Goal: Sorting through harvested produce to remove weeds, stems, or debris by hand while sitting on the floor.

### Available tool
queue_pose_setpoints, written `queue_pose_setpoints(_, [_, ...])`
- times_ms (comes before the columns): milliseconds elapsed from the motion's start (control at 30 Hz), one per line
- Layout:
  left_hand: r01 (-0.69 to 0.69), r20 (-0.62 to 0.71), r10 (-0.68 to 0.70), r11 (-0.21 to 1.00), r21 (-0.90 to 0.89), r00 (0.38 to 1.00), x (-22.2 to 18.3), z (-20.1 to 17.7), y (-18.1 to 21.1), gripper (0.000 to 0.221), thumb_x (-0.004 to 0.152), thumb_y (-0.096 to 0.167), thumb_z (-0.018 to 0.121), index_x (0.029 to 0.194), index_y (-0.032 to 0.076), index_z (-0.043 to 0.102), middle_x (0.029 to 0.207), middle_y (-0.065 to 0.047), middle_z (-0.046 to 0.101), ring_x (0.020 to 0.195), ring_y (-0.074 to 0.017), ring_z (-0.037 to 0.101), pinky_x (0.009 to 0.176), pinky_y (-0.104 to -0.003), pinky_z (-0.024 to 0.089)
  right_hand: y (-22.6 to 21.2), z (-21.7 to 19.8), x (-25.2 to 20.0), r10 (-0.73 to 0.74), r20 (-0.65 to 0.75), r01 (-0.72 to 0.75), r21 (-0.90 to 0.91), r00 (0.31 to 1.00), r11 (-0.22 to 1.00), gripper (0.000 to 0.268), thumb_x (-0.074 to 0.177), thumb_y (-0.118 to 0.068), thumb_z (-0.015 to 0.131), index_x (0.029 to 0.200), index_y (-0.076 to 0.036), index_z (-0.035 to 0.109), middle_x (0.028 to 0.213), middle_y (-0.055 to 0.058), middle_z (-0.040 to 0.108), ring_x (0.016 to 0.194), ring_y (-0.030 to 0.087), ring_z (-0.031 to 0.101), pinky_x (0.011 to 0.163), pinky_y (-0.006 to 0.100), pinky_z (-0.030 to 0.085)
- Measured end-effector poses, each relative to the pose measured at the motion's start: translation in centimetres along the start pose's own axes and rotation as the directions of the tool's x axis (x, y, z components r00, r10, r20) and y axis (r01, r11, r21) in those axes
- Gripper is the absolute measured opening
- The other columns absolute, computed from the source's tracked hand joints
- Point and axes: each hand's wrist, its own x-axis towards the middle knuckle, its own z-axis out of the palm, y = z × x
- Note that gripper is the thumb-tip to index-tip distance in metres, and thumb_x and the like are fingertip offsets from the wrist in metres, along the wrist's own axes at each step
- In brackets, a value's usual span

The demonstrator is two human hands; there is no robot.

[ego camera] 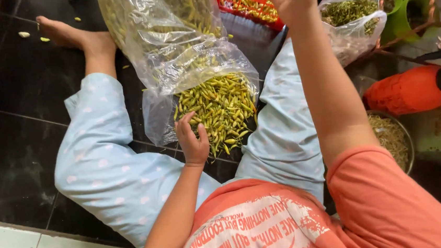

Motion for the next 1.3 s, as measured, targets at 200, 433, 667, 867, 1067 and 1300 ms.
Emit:
queue_pose_setpoints(200, [0.028,-0.039,-0.031,0.997,-0.068,0.999,0.3,0.4,-1.1,0.026,0.105,0.012,0.046,0.13,0.011,0.052,0.115,-0.006,0.06,0.105,-0.0281,0.063,0.104,-0.056,0.046,10.6,4.2,-14.4,0.412,-0.362,-0.544,-0.451,0.836,0.708,0.039,0.092,-0.033,0.085,0.119,-0.009,0.073,0.097,0.009,0.08,0.078,0.011,0.075,0.065,0.023,0.061])
queue_pose_setpoints(433, [0.019,0.004,-0.019,0.998,-0.057,1.0,0.1,0.8,-1.0,0.023,0.105,0.01,0.047,0.126,0.007,0.054,0.108,-0.009,0.062,0.099,-0.0291,0.063,0.095,-0.048,0.051,20.1,5.7,-20.0,0.279,-0.318,-0.356,-0.929,0.906,0.099,0.042,0.095,-0.025,0.078,0.136,-0.025,0.071,0.137,0.017,0.066,0.129,0.042,0.063,0.102,0.054,0.055])
queue_pose_setpoints(667, [0.163,0.088,-0.154,0.982,-0.096,0.984,-0.2,1.2,-1.0,0.025,0.102,0.006,0.052,0.127,0.007,0.054,0.107,-0.01,0.064,0.102,-0.0292,0.065,0.095,-0.048,0.052,16.7,12.3,-21.3,0.232,-0.136,-0.194,-0.948,0.963,0.253,0.013,0.099,-0.006,0.073,0.111,-0.009,0.077,0.104,0.01,0.071,0.096,0.031,0.074,0.079,0.046,0.064])
queue_pose_setpoints(867, [0.523,0.301,-0.443,0.804,-0.283,0.844,-0.1,2.6,-2.9,0.036,0.103,0.023,0.066,0.134,0.009,0.054,0.115,-0.011,0.066,0.105,-0.0254,0.069,0.089,-0.042,0.057,16.6,16.1,-22.7,0.229,-0.005,-0.132,-0.832,0.973,0.54,0.022,0.101,0.005,0.061,0.113,-0.008,0.075,0.111,0.013,0.066,0.1,0.034,0.069,0.079,0.045,0.061])
queue_pose_setpoints(1067, [0.679,0.35,-0.588,0.558,-0.476,0.729,-1.1,4.1,-6.3,0.018,0.101,0.022,0.07,0.109,0.007,0.064,0.093,-0.006,0.071,0.08,-0.0164,0.073,0.07,-0.026,0.063,15.6,20.0,-23.5,0.294,0.021,-0.214,-0.636,0.956,0.742,0.027,0.096,0.007,0.067,0.115,-0.011,0.075,0.103,0.01,0.077,0.093,0.029,0.076,0.081,0.043,0.063])
queue_pose_setpoints(1300, [0.675,0.373,-0.589,0.453,-0.582,0.717,-1.6,5.0,-9.0,0.018,0.097,0.018,0.074,0.11,0.006,0.069,0.089,-0.008,0.073,0.072,-0.016,0.074,0.065,-0.026,0.064,19.2,17.7,-24.1,0.412,-0.111,-0.419,-0.414,0.904,0.808,0.012,0.091,0.006,0.075,0.095,-0.005,0.075,0.091,0.01,0.08,0.081,0.016,0.073,0.075,0.037,0.061])
